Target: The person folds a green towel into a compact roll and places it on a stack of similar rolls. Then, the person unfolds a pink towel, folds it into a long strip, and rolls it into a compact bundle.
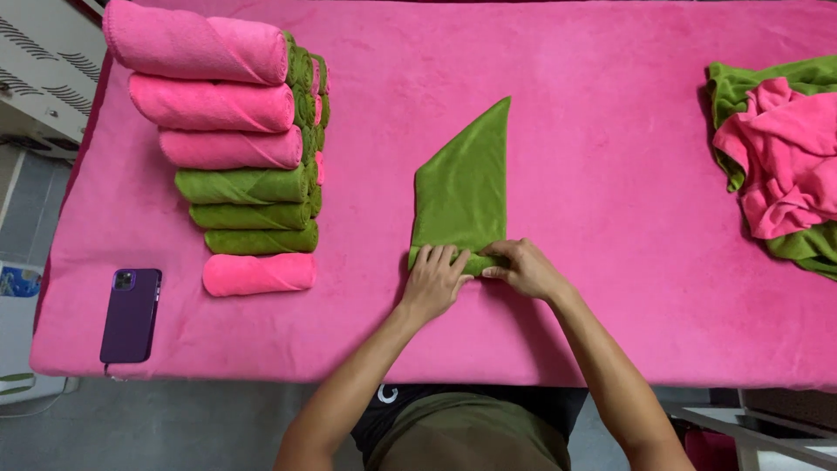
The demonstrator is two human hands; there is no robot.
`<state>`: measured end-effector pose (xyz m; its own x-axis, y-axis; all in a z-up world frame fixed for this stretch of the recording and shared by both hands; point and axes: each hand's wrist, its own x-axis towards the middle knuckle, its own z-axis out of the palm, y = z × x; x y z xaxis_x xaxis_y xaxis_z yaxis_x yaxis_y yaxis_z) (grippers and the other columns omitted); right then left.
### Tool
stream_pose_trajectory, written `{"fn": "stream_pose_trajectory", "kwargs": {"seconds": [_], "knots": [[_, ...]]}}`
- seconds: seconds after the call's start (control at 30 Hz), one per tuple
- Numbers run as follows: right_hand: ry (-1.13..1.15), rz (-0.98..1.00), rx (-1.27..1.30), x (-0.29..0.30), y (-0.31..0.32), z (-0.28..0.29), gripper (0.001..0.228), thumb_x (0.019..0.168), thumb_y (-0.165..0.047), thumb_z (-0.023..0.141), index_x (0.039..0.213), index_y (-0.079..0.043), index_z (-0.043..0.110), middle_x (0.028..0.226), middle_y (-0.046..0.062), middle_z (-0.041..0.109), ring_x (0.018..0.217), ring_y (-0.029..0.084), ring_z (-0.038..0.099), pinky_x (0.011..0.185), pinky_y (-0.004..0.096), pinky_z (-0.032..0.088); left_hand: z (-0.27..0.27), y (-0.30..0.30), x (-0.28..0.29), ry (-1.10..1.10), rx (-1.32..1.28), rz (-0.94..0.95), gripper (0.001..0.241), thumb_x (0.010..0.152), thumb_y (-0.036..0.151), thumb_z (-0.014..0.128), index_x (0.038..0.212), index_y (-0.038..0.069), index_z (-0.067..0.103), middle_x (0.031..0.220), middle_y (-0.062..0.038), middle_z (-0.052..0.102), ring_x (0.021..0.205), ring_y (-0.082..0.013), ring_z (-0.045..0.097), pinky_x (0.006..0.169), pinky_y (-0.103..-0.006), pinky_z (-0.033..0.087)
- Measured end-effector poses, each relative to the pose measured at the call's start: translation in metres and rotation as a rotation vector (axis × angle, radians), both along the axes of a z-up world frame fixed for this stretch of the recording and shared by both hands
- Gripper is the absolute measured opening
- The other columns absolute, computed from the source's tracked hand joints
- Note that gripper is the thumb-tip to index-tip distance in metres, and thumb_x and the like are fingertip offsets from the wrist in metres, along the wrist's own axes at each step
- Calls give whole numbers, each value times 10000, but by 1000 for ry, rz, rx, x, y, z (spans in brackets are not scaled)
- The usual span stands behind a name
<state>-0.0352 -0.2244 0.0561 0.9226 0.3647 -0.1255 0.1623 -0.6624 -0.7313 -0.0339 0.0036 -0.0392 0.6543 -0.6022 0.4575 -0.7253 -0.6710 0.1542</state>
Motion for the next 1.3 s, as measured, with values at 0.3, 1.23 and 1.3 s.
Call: {"fn": "stream_pose_trajectory", "kwargs": {"seconds": [0.3,1.23,1.3], "knots": [[136,30,52,21,-8,-6,255,866,-213,834,1091,-111,771,928,181,799,922,423,763,816,506,568,3,-1,-4,-195,-39,25,316,1099,379,467,1314,192,604,1214,-68,596,1150,-251,593,1055,-464,459],[-575,-64,-239,27,1,-61,488,701,-244,910,1166,-180,777,1099,21,755,1087,249,713,913,426,473,17,-31,51,-279,-109,175,308,1055,327,428,842,141,551,787,-56,481,729,-261,573,746,-411,484],[-458,64,-120,43,-3,-58,420,670,-235,919,1048,-94,802,1002,130,777,1016,370,738,847,525,500,16,-34,52,-347,-131,218,211,948,268,542,767,161,530,746,-50,487,680,-248,570,690,-401,483]]}}
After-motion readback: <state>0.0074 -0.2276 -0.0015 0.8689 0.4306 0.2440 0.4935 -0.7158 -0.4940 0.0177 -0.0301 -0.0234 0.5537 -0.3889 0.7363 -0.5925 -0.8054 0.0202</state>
